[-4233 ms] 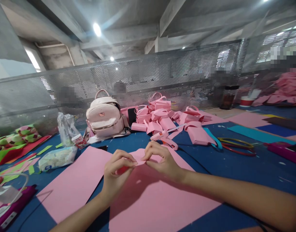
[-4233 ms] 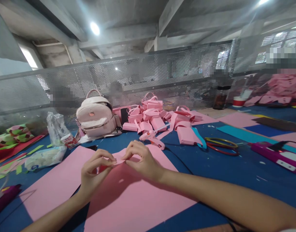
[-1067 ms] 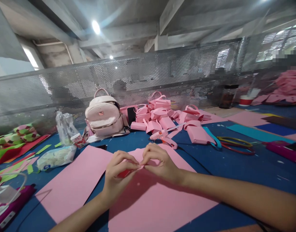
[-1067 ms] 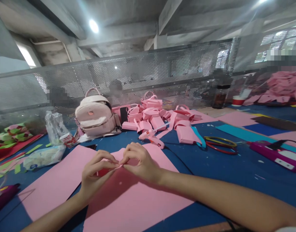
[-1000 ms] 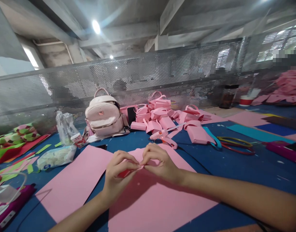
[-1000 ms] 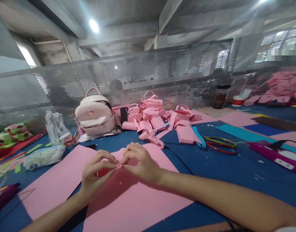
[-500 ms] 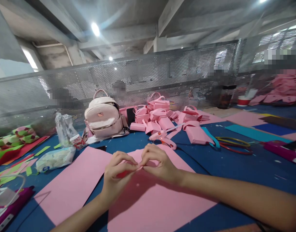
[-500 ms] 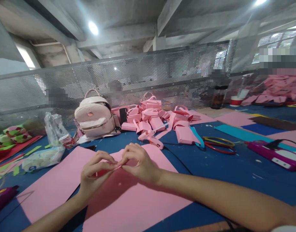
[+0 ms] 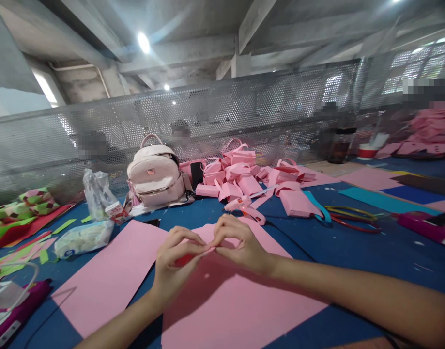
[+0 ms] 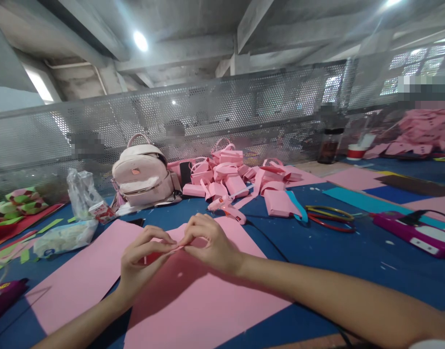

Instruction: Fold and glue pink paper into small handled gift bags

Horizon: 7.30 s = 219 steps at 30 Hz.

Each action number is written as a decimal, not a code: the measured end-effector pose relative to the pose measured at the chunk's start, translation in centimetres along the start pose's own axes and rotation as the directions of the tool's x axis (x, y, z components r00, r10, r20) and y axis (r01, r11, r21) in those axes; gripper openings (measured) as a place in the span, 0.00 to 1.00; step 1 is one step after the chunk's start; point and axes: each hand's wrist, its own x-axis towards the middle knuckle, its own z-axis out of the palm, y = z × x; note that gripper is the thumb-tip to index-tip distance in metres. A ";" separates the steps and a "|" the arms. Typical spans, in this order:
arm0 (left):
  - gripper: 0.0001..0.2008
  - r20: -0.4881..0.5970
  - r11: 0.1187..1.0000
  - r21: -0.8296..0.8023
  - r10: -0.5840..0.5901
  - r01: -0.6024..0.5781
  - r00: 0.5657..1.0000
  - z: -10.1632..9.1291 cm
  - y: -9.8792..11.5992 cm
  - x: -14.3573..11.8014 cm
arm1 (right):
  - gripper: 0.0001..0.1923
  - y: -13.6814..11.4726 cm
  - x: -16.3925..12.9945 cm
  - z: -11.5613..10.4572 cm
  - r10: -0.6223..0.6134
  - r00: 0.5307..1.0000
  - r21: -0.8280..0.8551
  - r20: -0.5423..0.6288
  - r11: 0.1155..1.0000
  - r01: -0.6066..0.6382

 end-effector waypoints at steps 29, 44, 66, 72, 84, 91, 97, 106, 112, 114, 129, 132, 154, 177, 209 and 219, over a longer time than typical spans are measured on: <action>0.09 0.005 1.000 -0.017 -0.010 0.010 1.000 0.1 0.3 0.0 | 0.08 0.0 0.0 0.0 -0.004 1.000 -0.003 -0.003 1.000 0.004; 0.07 0.044 0.999 0.020 0.029 -0.029 0.999 0.1 0.4 -0.2 | 0.09 0.1 -0.1 0.2 -0.037 0.999 -0.015 0.010 0.999 0.037; 0.09 0.004 0.999 -0.022 -0.033 0.033 0.999 -0.1 0.2 -0.1 | 0.08 -0.3 0.4 -0.2 -0.010 1.000 -0.016 -0.020 1.000 0.009; 0.08 0.036 0.999 -0.033 -0.019 0.020 0.999 0.0 0.2 -0.2 | 0.10 -0.4 0.4 -0.1 -0.004 1.000 -0.010 -0.011 1.000 0.004; 0.08 0.054 1.000 -0.021 0.000 0.001 0.999 0.1 0.3 -0.2 | 0.10 0.1 -0.2 0.1 -0.026 1.000 0.007 0.010 1.000 0.026; 0.09 0.043 1.000 -0.027 0.001 0.000 0.999 0.2 0.5 -0.2 | 0.12 0.1 -0.3 0.3 -0.055 0.998 -0.011 0.021 0.998 0.055; 0.07 0.054 1.000 -0.026 0.001 0.000 0.999 0.2 0.5 -0.2 | 0.12 0.0 -0.1 0.2 -0.030 0.999 -0.002 0.014 1.000 0.030; 0.09 0.068 1.000 -0.003 0.003 -0.003 0.998 0.0 0.2 -0.2 | 0.09 -0.2 0.4 -0.1 0.011 1.000 0.012 -0.019 1.000 -0.011; 0.09 0.047 1.000 -0.001 0.008 -0.008 0.999 0.0 0.2 -0.1 | 0.06 0.1 0.3 -0.1 -0.007 1.000 0.025 -0.003 1.000 0.008; 0.09 0.029 1.000 -0.003 0.006 -0.006 1.000 0.0 0.2 -0.1 | 0.07 0.2 0.2 -0.1 -0.013 1.000 0.020 0.001 1.000 0.013; 0.08 0.027 1.000 -0.016 -0.011 0.012 1.000 0.0 0.1 -0.1 | 0.08 0.6 -0.1 -0.1 0.009 1.000 0.026 0.016 1.000 -0.009; 0.08 0.028 1.000 -0.007 -0.022 0.022 0.999 0.0 0.1 -0.2 | 0.07 0.5 0.0 -0.2 0.015 1.000 0.027 0.013 1.000 -0.015; 0.04 -0.011 0.995 0.009 -0.095 0.095 0.995 -0.1 -0.3 -0.2 | 0.08 0.2 0.4 -0.2 0.088 0.995 0.028 -0.047 0.996 -0.087; 0.08 0.003 0.996 0.041 -0.084 0.084 0.996 -0.1 -0.1 -0.1 | 0.08 0.4 0.2 -0.3 0.081 0.996 0.024 -0.026 0.996 -0.080; 0.10 0.019 0.998 0.061 -0.036 0.035 0.999 -0.2 -0.2 -0.1 | 0.06 0.4 0.3 -0.3 0.084 0.996 0.042 -0.041 0.996 -0.082; 0.11 0.005 0.996 0.084 -0.029 0.028 1.000 -0.4 -0.2 -0.2 | 0.07 0.6 0.2 -0.4 0.082 0.996 0.054 -0.038 0.995 -0.080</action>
